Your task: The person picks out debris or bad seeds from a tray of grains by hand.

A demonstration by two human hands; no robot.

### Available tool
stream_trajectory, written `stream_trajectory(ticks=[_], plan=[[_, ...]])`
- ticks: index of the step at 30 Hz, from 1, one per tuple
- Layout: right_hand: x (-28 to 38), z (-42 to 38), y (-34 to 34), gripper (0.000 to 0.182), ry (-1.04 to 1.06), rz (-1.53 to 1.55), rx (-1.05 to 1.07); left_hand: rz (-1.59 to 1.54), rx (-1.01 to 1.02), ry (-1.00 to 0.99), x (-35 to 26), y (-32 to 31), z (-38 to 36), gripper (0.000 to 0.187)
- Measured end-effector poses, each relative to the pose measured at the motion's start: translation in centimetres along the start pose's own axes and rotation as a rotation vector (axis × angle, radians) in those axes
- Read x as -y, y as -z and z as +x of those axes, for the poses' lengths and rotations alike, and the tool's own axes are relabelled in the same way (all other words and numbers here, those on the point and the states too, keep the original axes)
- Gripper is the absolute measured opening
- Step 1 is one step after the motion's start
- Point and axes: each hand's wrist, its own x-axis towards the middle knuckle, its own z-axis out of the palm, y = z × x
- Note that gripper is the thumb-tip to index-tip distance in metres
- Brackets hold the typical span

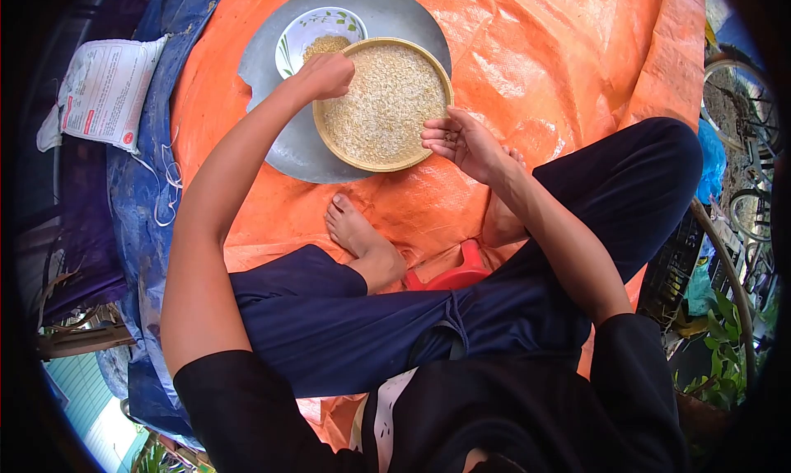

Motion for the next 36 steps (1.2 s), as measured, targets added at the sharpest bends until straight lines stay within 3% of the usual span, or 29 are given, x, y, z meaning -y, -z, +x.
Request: stream_trajectory(ticks=[28,36], plan=[[0.0,-0.4,-0.1,0.054,0.0,0.015,0.05,-0.11,-0.025,-0.096,-1.6,-1.9,-0.7,0.005],[-0.2,-0.2,0.2,0.056,-0.004,0.001,0.075,-0.078,0.059,-0.104,-1.4,-1.1,-0.8,0.007]])
